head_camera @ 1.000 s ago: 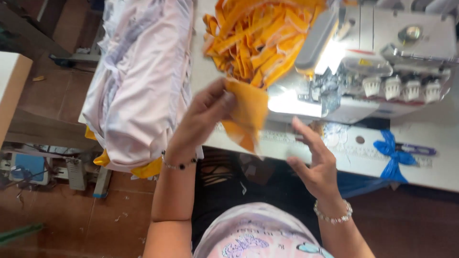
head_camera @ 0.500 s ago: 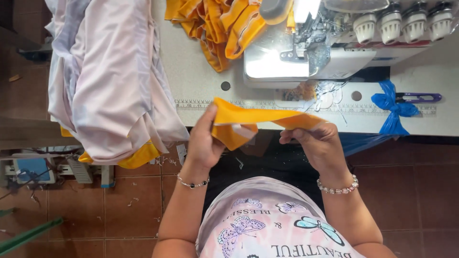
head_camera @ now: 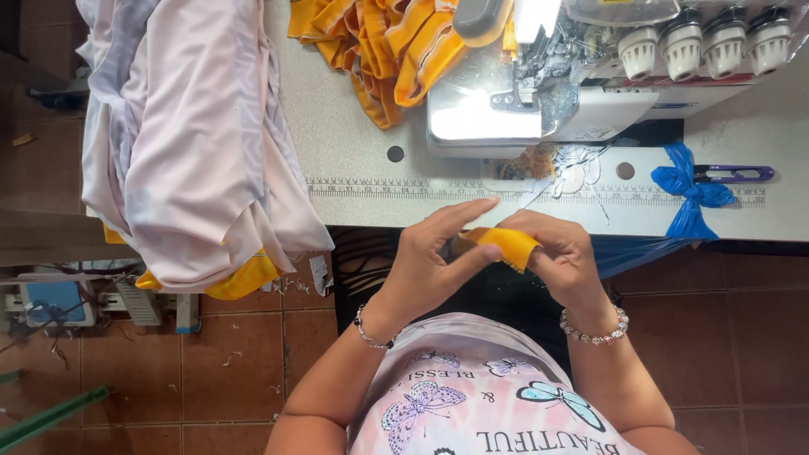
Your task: Handling and inspecting yellow fabric strips at a sewing workstation
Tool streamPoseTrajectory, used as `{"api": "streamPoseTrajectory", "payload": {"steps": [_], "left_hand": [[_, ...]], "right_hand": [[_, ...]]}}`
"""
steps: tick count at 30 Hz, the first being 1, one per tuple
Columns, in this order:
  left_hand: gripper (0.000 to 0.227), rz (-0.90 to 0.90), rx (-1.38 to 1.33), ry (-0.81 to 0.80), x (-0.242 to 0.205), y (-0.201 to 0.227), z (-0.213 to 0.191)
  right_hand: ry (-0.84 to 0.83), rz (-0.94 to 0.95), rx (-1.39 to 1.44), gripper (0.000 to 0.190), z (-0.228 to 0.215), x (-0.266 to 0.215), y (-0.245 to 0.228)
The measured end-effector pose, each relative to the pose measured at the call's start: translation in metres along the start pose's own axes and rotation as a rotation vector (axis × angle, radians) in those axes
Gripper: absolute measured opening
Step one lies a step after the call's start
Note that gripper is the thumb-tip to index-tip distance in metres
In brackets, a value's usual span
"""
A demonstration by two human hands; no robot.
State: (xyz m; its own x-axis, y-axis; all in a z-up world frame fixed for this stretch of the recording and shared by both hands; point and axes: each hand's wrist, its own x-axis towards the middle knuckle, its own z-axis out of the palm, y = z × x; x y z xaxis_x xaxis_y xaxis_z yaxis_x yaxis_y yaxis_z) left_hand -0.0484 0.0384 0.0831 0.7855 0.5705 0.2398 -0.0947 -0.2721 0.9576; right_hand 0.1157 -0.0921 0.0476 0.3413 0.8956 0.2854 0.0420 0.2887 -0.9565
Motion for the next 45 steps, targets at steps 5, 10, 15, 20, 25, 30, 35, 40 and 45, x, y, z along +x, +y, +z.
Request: {"api": "streamPoseTrajectory", "payload": {"steps": [5, 10, 15, 20, 25, 30, 35, 40, 45], "left_hand": [[0.023, 0.084, -0.061, -0.042, 0.006, 0.009, 0.005], [0.011, -0.001, -0.046, 0.0, 0.006, 0.001, 0.006], [0.017, -0.213, -0.238, 0.075, 0.006, -0.007, 0.007], [0.02, -0.274, -0.254, 0.126, 0.003, -0.009, 0.015], [0.023, -0.333, -0.34, 0.101, -0.003, -0.017, 0.019], [0.018, -0.295, -0.414, -0.026, 0.001, -0.008, 0.008], [0.015, -0.293, -0.335, 0.014, 0.002, -0.008, 0.006], [0.02, -0.238, -0.247, 0.086, 0.004, -0.01, 0.004], [0.026, -0.129, 0.013, 0.097, 0.0, -0.01, 0.016]], "right_hand": [[-0.033, -0.053, -0.069, 0.015, 0.005, 0.007, -0.006], [-0.032, -0.059, -0.102, 0.015, 0.01, 0.013, -0.013], [-0.014, -0.072, -0.205, 0.012, 0.009, 0.019, -0.024], [0.053, -0.098, -0.229, 0.012, 0.006, 0.011, -0.012], [0.104, -0.081, -0.198, 0.003, 0.005, 0.009, -0.006], [0.17, -0.028, -0.209, 0.004, 0.003, 0.008, -0.006], [0.193, -0.022, -0.187, 0.002, 0.005, 0.009, -0.013], [0.108, -0.047, -0.207, 0.004, 0.001, 0.012, -0.017], [0.077, -0.088, -0.357, 0.03, 0.012, 0.01, -0.012]]}}
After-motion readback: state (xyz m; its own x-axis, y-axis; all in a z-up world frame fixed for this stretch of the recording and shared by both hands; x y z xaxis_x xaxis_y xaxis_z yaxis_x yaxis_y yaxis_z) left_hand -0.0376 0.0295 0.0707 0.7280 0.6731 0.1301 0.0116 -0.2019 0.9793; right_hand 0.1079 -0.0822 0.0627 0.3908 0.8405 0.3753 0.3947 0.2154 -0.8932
